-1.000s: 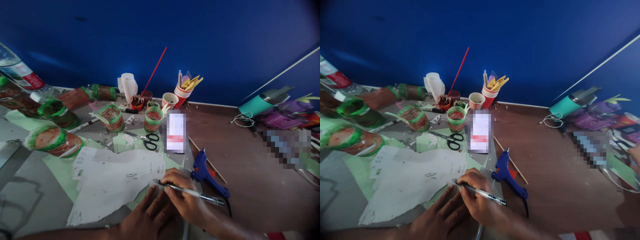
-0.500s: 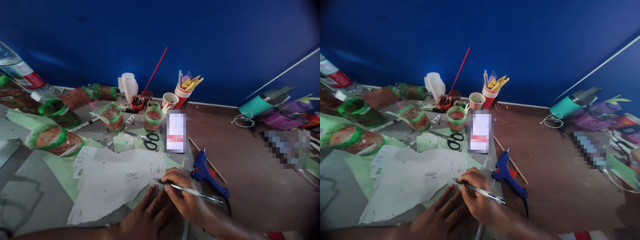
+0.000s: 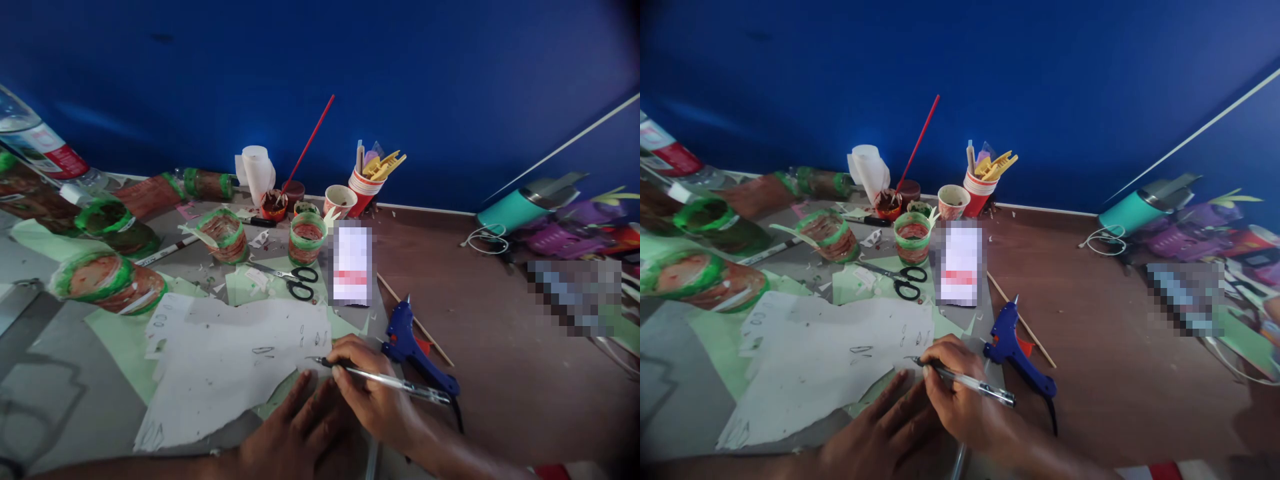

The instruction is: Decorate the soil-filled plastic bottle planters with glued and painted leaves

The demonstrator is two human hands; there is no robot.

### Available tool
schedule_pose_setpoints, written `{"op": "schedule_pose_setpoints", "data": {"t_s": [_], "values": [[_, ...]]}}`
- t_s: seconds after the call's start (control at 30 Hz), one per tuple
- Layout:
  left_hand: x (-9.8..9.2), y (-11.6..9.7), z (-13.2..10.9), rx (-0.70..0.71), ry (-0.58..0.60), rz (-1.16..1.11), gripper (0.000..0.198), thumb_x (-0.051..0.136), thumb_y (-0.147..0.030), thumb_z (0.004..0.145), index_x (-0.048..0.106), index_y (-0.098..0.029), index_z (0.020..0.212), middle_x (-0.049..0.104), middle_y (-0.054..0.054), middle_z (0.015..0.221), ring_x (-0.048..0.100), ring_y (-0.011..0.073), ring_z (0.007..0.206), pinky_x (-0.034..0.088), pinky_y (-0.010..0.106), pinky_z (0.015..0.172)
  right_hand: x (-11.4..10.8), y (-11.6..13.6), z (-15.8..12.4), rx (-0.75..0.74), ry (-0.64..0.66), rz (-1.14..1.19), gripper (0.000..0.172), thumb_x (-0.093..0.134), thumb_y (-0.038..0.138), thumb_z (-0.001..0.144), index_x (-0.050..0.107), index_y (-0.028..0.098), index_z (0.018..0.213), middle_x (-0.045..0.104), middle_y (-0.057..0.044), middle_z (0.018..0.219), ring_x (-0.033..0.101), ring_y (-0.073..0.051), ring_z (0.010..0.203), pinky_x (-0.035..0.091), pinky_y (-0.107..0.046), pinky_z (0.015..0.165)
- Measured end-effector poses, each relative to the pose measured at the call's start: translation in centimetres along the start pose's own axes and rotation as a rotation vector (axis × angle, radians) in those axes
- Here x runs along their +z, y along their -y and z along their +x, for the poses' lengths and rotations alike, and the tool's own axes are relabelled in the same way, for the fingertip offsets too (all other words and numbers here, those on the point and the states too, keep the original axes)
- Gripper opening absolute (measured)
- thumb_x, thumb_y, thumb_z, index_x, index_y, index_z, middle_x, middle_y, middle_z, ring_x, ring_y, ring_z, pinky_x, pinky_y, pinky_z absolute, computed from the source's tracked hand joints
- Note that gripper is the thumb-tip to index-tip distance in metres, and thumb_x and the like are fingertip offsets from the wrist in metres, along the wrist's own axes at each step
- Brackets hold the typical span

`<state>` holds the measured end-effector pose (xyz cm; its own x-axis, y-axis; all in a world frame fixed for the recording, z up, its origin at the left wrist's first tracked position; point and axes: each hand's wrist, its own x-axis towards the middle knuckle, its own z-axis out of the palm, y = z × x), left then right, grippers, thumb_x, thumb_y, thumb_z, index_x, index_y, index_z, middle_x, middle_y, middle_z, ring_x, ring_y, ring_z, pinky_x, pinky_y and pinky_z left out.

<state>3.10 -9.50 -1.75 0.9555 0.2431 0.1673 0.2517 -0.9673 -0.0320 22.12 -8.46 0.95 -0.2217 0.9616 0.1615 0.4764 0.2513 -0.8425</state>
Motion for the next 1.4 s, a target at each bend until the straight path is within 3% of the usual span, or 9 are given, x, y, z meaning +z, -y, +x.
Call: {"op": "schedule_pose_setpoints", "data": {"t_s": [0.37, 0.57, 0.8, 1.07, 1.4], "values": [[0.06, 0.08, -0.1, 0.012, 0.003, -0.02, 0.045, 0.043, -0.031, 0.093, 0.043, -0.03, 0.138, 0.047, 0.003, 0.141, 0.04, 0.028, 0.128, 0.023, 0.049, 0.105, -0.1, -0.49, -0.54, 0.072, 0.038, -0.013, 0.014, 0.05, 0.011, 0.084, 0.055, 0.021, 0.091, 0.058, -0.003, 0.084, 0.058, -0.016, 0.077, 0.047, -0.028, 0.07], [0.11, -0.05, -0.02, 0.013, 0.021, 0.008, 0.047, 0.046, -0.03, 0.091, 0.042, -0.031, 0.138, 0.042, 0.003, 0.146, 0.04, 0.0289, 0.129, 0.025, 0.049, 0.104, -0.27, -0.37, -0.29, 0.048, 0.007, -0.014, 0.013, 0.05, 0.011, 0.083, 0.056, 0.021, 0.089, 0.059, -0.004, 0.084, 0.059, -0.017, 0.079, 0.048, -0.028, 0.07], [-0.29, 0.12, 0.12, 0.017, -0.007, 0.017, 0.043, 0.04, -0.031, 0.094, 0.043, -0.031, 0.137, 0.049, 0.001, 0.14, 0.041, 0.0275, 0.127, 0.026, 0.048, 0.102, -0.44, 0.13, -0.12, 0.041, -0.042, 0.044, 0.012, 0.046, 0.015, 0.085, 0.057, 0.02, 0.086, 0.06, -0.003, 0.08, 0.059, -0.016, 0.074, 0.048, -0.027, 0.067], [-0.01, -0.11, -0.12, 0.002, -0.007, 0.019, 0.045, 0.043, -0.029, 0.092, 0.043, -0.03, 0.137, 0.044, 0.002, 0.144, 0.036, 0.0299, 0.13, 0.024, 0.05, 0.104, 0.09, 0.09, -0.37, 0.033, 0.023, 0.062, 0.014, 0.048, 0.015, 0.086, 0.057, 0.021, 0.095, 0.059, -0.003, 0.087, 0.059, -0.015, 0.08, 0.049, -0.027, 0.071], [-0.03, -0.11, 0.12, -0.022, -0.029, 0.011, 0.045, 0.043, -0.035, 0.092, 0.043, -0.031, 0.138, 0.042, 0.001, 0.145, 0.037, 0.029, 0.13, 0.023, 0.048, 0.105, 0.47, -0.03, -0.32, -0.025, 0.003, 0.054, 0.015, 0.049, 0.012, 0.084, 0.057, 0.021, 0.094, 0.059, -0.004, 0.086, 0.059, -0.016, 0.082, 0.049, -0.028, 0.073]]}}
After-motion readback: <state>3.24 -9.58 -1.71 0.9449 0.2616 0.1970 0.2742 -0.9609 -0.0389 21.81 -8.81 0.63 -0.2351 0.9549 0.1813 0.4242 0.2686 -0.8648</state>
